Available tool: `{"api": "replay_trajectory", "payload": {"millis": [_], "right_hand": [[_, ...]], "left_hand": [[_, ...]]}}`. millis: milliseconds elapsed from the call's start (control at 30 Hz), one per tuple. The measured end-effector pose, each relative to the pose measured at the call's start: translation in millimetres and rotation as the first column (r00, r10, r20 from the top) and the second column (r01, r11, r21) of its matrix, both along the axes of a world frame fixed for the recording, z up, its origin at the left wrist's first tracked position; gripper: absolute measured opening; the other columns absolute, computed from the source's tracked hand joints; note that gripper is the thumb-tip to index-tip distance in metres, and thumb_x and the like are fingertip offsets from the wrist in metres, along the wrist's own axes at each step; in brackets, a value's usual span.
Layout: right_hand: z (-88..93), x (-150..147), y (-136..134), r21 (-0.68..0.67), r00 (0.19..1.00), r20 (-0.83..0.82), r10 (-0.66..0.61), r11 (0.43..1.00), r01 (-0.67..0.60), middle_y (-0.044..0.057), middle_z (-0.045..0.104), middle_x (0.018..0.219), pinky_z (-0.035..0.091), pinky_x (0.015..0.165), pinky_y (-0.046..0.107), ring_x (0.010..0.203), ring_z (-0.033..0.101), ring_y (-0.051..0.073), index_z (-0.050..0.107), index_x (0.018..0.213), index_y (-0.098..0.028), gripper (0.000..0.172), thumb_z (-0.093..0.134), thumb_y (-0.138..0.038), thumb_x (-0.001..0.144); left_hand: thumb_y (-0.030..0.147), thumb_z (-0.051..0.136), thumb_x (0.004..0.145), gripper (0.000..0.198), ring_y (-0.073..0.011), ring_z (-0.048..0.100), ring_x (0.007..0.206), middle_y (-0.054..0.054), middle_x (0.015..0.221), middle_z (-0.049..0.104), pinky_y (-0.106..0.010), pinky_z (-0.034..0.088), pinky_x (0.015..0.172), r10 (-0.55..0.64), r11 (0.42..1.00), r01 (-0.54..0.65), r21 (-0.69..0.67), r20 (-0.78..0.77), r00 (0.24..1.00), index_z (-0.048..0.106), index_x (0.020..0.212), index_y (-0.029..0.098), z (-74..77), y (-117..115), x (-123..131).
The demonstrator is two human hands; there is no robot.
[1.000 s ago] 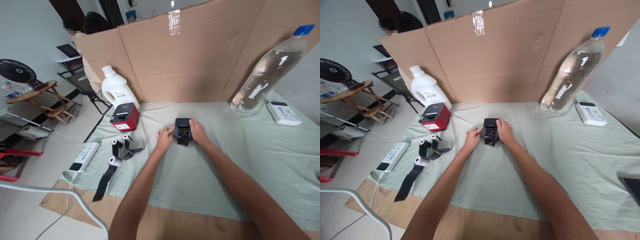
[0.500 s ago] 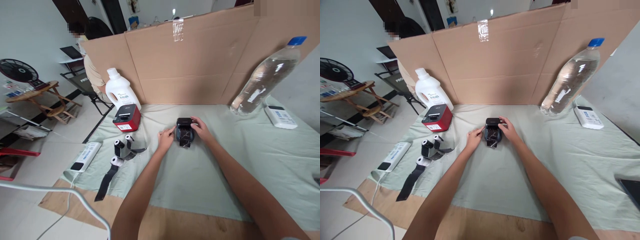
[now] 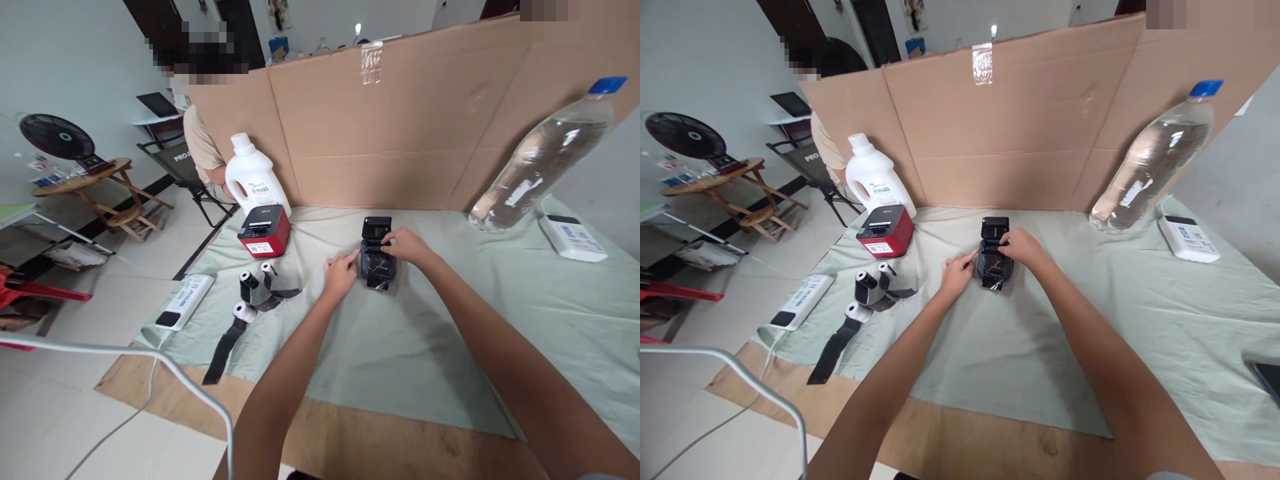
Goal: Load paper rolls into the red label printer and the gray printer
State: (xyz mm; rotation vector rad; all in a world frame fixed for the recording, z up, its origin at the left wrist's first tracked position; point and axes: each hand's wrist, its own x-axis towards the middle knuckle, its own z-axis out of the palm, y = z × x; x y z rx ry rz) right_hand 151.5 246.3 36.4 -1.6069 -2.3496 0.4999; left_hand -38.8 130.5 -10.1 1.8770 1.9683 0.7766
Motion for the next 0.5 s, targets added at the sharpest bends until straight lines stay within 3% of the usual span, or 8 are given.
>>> {"api": "replay_trajectory", "payload": {"millis": [133, 200, 300, 400, 500], "right_hand": [[12.9, -20.8, 8.2, -0.131, 0.98, 0.194, 0.038, 0.991, -0.013, 0.008, 0.071, 0.081, 0.05, 0.087, 0.038, 0.103, 0.063, 0.032, 0.078, 0.078, -0.023, 0.015, 0.078, -0.022, 0.063], [18.8, -26.8, 10.2, -0.131, 0.976, 0.214, 0.042, 0.991, -0.014, 0.009, 0.069, 0.077, 0.05, 0.09, 0.041, 0.11, 0.06, 0.035, 0.075, 0.072, -0.022, 0.012, 0.08, -0.02, 0.061], [31.0, -19.1, 5.2, -0.108, 0.984, 0.177, 0.036, 0.994, -0.016, 0.011, 0.069, 0.081, 0.051, 0.09, 0.041, 0.112, 0.06, 0.036, 0.073, 0.077, -0.019, 0.015, 0.08, -0.019, 0.064], [49.7, -3.0, -12.6, -0.114, 0.999, -0.049, 0.008, 0.993, -0.014, 0.011, 0.07, 0.092, 0.054, 0.083, 0.039, 0.099, 0.066, 0.031, 0.067, 0.087, -0.018, 0.023, 0.079, -0.024, 0.068], [70.5, -7.1, -41.1, -0.244, 0.898, -0.439, -0.019, 0.965, -0.099, 0.005, 0.069, 0.084, 0.056, 0.068, 0.034, 0.076, 0.067, 0.022, 0.058, 0.098, -0.021, 0.032, 0.076, -0.032, 0.075]], "left_hand": [[0.016, 0.045, 0.095, 0.052, -0.0262, 0.062, 0.113, -0.004, 0.112, 0.074, -0.045, 0.04, 0.105, 0.007, 1.0, -0.007, -0.005, -0.008, 1.0, 0.061, 0.142, 0.035, 0.7, 0.6, 0.0], [0.016, 0.045, 0.095, 0.052, -0.0267, 0.062, 0.113, -0.005, 0.114, 0.074, -0.045, 0.04, 0.104, 0.005, 1.0, -0.005, 0.0, -0.01, 1.0, 0.061, 0.142, 0.035, 0.5, 0.9, -0.2], [0.017, 0.045, 0.096, 0.052, -0.0267, 0.062, 0.112, -0.005, 0.115, 0.074, -0.045, 0.041, 0.102, 0.002, 1.0, -0.002, 0.007, -0.013, 1.0, 0.061, 0.142, 0.035, 1.0, 0.3, -0.5], [0.017, 0.045, 0.096, 0.052, -0.0257, 0.062, 0.113, -0.005, 0.115, 0.074, -0.043, 0.04, 0.103, 0.0, 1.0, 0.0, 0.009, -0.009, 1.0, 0.061, 0.142, 0.035, 2.5, -1.3, -0.7], [0.016, 0.048, 0.094, 0.047, -0.0255, 0.062, 0.115, -0.005, 0.114, 0.074, -0.042, 0.04, 0.104, 0.009, 1.0, -0.009, 0.013, -0.019, 1.0, 0.067, 0.134, 0.032, 3.1, -1.4, -0.7]]}}
